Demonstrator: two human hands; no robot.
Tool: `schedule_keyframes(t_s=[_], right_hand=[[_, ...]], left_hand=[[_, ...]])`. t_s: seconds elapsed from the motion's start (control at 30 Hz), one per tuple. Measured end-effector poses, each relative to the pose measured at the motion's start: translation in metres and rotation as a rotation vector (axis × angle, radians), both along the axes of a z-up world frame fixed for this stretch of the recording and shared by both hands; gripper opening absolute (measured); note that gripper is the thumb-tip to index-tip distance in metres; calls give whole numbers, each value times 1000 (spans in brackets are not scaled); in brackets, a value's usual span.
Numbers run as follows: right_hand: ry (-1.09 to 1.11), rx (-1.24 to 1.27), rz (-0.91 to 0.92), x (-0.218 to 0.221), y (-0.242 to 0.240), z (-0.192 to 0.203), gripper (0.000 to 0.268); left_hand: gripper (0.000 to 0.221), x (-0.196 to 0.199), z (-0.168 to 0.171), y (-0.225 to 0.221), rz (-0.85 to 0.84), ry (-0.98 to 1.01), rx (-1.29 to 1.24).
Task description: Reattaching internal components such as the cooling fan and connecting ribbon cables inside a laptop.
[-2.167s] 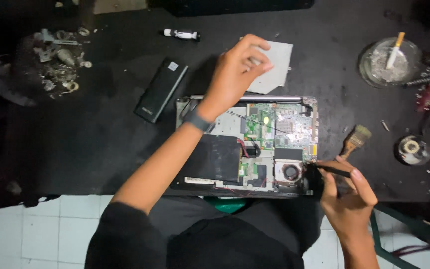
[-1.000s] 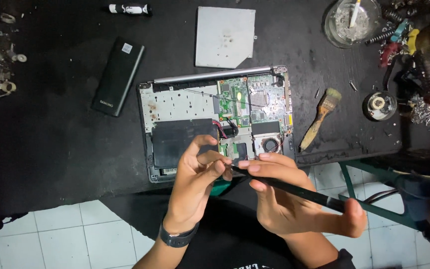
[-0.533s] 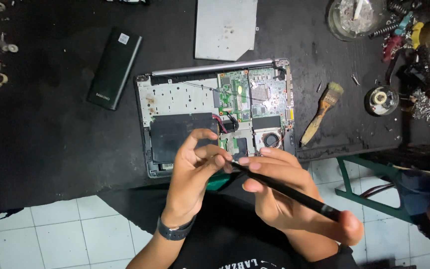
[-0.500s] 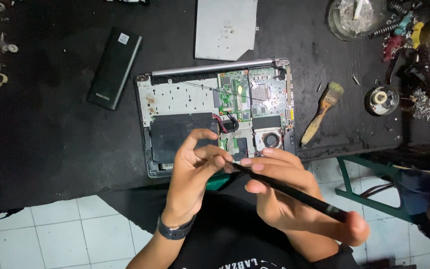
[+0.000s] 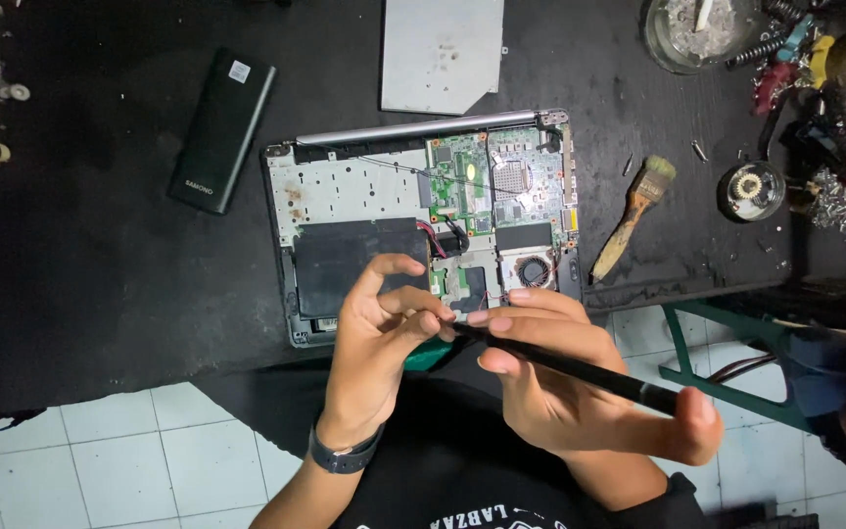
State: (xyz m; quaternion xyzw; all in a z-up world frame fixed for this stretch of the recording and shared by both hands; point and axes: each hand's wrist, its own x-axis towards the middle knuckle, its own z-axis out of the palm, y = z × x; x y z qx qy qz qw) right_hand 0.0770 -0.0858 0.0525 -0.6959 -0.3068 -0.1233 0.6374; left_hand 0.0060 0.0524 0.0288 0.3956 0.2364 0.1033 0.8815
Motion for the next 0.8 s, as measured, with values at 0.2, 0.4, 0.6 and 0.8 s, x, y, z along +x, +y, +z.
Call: schedule_keyframes(t_s=[0.2,0.4,0.6,0.8], right_hand=[[-157,32,33,8,10,24,82],[1,-92,104,9,-5,11,22],[177,-218,305,17,-14,22,20],[-54,-75,149,11,7,25,76]], left_hand=[[47,1,1,1,-14,-15,41],[45,3,2,0,-3,-17,62],[44,4,3,8,11,20,103],[57,1,17,20,-116,-71,119]])
